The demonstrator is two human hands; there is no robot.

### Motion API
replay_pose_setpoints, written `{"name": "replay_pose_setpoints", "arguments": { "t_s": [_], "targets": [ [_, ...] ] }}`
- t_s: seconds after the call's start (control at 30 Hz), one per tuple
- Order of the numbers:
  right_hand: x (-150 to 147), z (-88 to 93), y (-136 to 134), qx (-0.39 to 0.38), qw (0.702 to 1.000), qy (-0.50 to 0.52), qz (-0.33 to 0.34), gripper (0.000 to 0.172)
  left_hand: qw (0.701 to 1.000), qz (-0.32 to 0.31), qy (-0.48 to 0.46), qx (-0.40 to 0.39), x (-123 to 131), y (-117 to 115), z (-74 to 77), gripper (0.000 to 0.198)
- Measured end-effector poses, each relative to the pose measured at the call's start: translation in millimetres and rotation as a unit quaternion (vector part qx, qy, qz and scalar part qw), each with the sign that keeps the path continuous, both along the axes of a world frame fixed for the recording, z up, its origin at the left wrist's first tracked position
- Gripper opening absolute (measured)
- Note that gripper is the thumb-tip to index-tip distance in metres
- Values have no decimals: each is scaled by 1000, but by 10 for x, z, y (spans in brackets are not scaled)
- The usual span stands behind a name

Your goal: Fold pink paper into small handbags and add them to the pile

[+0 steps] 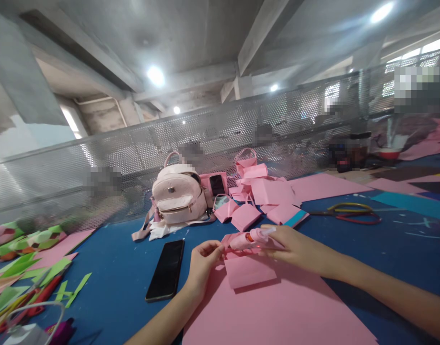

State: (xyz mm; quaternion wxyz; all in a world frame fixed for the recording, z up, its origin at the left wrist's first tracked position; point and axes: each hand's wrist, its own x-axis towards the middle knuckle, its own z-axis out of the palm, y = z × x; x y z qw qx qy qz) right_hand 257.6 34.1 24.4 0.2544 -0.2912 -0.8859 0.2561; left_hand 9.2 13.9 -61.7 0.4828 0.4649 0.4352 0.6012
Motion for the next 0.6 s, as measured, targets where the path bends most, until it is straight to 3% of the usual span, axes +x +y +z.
{"name": "replay_pose_setpoints", "arguments": {
  "t_s": [0.27, 0.47, 0.6],
  "targets": [
    [59, 78, 12, -41, 999, 8, -25, 41, 999, 23, 24, 9, 2, -2, 19, 24],
    [269, 114, 140, -38, 992, -3, -121, 42, 998, 42, 45, 24, -14, -7, 7, 22],
    [556, 122, 288, -141, 982, 10, -126, 45, 997, 51, 51, 30, -25, 1, 0, 22]
  ]
}}
